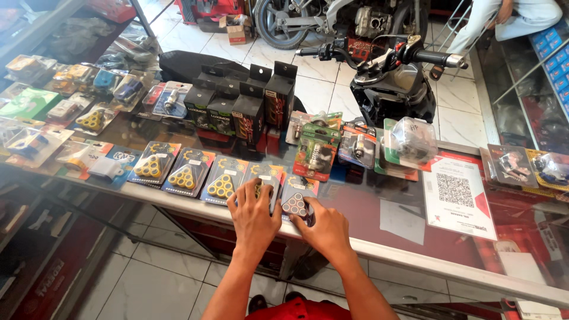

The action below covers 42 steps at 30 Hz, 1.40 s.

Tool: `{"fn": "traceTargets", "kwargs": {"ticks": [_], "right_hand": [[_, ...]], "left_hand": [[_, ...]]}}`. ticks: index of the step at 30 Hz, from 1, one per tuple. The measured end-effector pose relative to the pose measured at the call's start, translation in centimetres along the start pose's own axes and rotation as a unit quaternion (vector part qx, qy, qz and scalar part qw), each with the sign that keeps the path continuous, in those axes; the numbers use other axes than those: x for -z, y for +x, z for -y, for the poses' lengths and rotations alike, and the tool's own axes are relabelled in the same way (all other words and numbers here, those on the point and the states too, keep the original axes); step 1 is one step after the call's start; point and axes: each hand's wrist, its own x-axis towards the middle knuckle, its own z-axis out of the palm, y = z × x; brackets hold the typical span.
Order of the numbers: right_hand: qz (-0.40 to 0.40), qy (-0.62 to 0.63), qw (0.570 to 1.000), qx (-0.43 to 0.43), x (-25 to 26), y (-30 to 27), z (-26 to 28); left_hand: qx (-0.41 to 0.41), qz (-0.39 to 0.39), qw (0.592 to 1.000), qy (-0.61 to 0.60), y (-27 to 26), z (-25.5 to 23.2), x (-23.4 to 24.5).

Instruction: The person picks up various motorcycle parts in plastic packaging from a wire display rack and places them on a glass counter. The person then moves items from the counter back to the rack and arranges them on different sections of the display.

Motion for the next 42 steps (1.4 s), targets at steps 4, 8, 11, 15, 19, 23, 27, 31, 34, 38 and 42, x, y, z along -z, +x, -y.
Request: {"fn": "traceTargets", "kwargs": {"ticks": [4,8,11,15,19,23,27,31,34,38,42], "right_hand": [[0.016,0.016,1.0,0.006,0.6,0.4,0.0],[0.046,0.026,0.998,-0.047,2.2,1.8,-0.3],[0.02,0.033,0.998,-0.042,2.9,2.7,-0.3],[-0.017,0.018,1.0,-0.019,2.4,3.4,-0.1],[0.0,0.026,0.999,-0.033,1.8,3.2,0.0],[-0.002,0.023,0.999,-0.032,1.8,2.9,0.5],[-0.039,0.018,0.999,0.001,1.7,2.1,1.5],[-0.051,0.044,0.997,0.04,1.5,1.3,2.9],[-0.059,0.096,0.986,0.119,1.2,0.7,4.1],[-0.032,0.136,0.971,0.197,0.3,0.3,5.0],[-0.049,0.172,0.935,0.306,-1.0,-0.3,5.7]], "left_hand": [[-0.001,-0.004,1.0,-0.007,-0.1,0.1,0.0],[-0.002,-0.003,1.0,-0.02,-0.1,0.2,0.3],[-0.003,-0.008,1.0,-0.019,-0.1,0.0,0.4],[0.0,0.001,1.0,-0.023,-0.1,0.1,0.5],[-0.002,0.008,0.999,-0.035,-0.2,0.4,0.6],[-0.003,0.012,0.999,-0.049,-0.1,0.5,0.9],[-0.011,-0.011,0.998,-0.062,-0.2,0.6,1.5],[-0.01,-0.048,0.997,-0.062,-0.9,0.8,2.6],[0.008,-0.062,0.996,-0.057,-1.6,0.8,3.8],[0.029,-0.09,0.995,-0.035,-2.3,0.8,5.2],[0.07,-0.133,0.989,0.003,-3.8,1.0,6.1]]}}
